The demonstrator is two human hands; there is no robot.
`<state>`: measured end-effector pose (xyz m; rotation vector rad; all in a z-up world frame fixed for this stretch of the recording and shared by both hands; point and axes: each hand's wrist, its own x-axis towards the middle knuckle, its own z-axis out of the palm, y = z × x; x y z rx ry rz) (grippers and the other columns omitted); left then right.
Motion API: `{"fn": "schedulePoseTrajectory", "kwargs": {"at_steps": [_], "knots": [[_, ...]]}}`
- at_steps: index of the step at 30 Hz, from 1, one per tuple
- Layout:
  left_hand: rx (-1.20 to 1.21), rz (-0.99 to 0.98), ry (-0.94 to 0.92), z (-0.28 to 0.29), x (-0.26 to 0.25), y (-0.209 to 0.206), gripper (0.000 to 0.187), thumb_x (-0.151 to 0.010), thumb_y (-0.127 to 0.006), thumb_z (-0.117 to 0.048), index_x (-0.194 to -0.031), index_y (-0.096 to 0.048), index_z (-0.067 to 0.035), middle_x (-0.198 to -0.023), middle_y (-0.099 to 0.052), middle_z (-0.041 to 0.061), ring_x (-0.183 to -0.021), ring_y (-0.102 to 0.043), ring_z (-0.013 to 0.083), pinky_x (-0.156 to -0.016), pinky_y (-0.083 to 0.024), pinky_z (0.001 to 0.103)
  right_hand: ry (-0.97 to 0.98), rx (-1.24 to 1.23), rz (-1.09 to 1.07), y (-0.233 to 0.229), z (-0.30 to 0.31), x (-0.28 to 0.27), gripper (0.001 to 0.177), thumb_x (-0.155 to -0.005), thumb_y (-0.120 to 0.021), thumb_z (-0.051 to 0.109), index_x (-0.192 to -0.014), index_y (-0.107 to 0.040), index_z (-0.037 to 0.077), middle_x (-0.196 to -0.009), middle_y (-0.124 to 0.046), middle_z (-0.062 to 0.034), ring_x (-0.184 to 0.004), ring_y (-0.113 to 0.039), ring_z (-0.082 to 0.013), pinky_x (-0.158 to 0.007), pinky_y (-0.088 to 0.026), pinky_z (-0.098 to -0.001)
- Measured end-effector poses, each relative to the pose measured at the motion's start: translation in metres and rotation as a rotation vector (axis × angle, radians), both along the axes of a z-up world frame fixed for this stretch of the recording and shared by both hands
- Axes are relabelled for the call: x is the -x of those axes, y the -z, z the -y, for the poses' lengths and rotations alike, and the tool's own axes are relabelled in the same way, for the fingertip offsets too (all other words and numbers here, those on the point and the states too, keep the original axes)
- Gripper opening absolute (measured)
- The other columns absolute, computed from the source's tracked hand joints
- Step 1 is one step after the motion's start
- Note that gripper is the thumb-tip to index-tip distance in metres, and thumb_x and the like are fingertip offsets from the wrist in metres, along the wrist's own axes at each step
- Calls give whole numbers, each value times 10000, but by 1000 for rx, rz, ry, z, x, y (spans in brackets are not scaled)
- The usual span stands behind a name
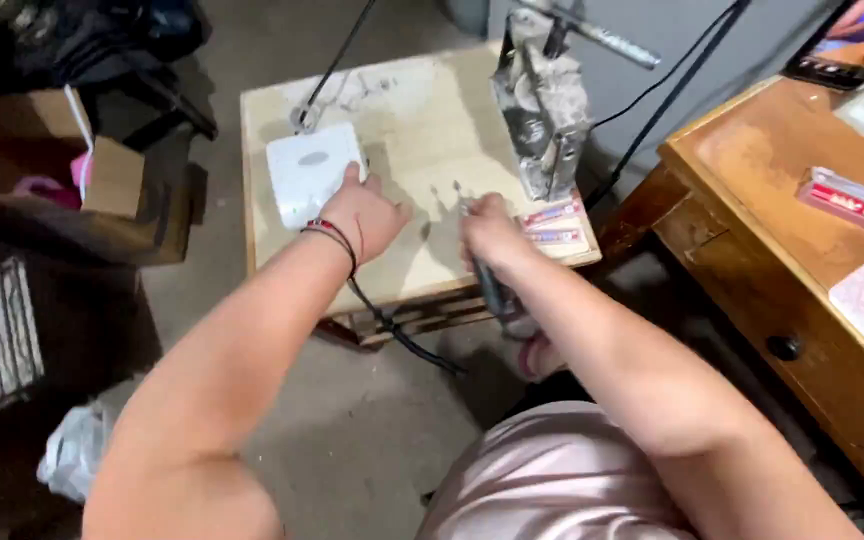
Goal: Shaping the gum area on a dental mold using a carving tool and pink wax.
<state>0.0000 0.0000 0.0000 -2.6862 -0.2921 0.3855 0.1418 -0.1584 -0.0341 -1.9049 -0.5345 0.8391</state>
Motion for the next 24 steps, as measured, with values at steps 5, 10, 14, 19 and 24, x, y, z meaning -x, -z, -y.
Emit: {"fn": "schedulePoseTrajectory", "kwargs": {"at_steps": [5,10,14,19,24], "knots": [[140,27,39,-6,1,-6,388,-959,-479,-64,-1268,-688,-169,-1029,-796,108,-1063,-704,363,-1176,-239,761,-14,-153,345,15,-50,-4,246,-862,-662,54,-1098,-645,-14,-1094,-629,-274,-1116,-654,-503,-968,-526,-520],[141,84,91,-8,1,-13,336,-945,-497,-87,-1231,-662,-154,-886,-774,101,-918,-732,344,-1128,-328,776,61,-351,333,-9,-56,8,276,-859,-642,-47,-1130,-650,-102,-1095,-573,-308,-1063,-646,-488,-970,-527,-522],[96,-197,-46,2,-13,-39,325,-977,-424,-200,-1279,-531,-254,-1010,-772,55,-1033,-746,299,-1155,-373,660,6,-412,997,57,-78,-10,72,-738,-672,56,-797,-632,56,-807,-598,-150,-816,-592,-365,-804,-477,-487],[-89,-221,26,-24,-14,-15,516,-988,-402,-448,-1497,-317,-451,-975,-791,-111,-943,-802,194,-911,-569,516,-73,-682,894,7,13,-2,143,-909,-605,100,-1034,-671,85,-975,-679,-171,-881,-676,-389,-814,-543,-499],[92,516,93,3,-34,49,276,-1000,-547,-415,-854,-501,-186,-585,-551,87,-539,-523,318,-638,-398,442,-228,-631,1173,-98,234,-10,281,-1124,-391,226,-946,-593,146,-895,-543,-57,-802,-592,-316,-659,-458,-414]]}}
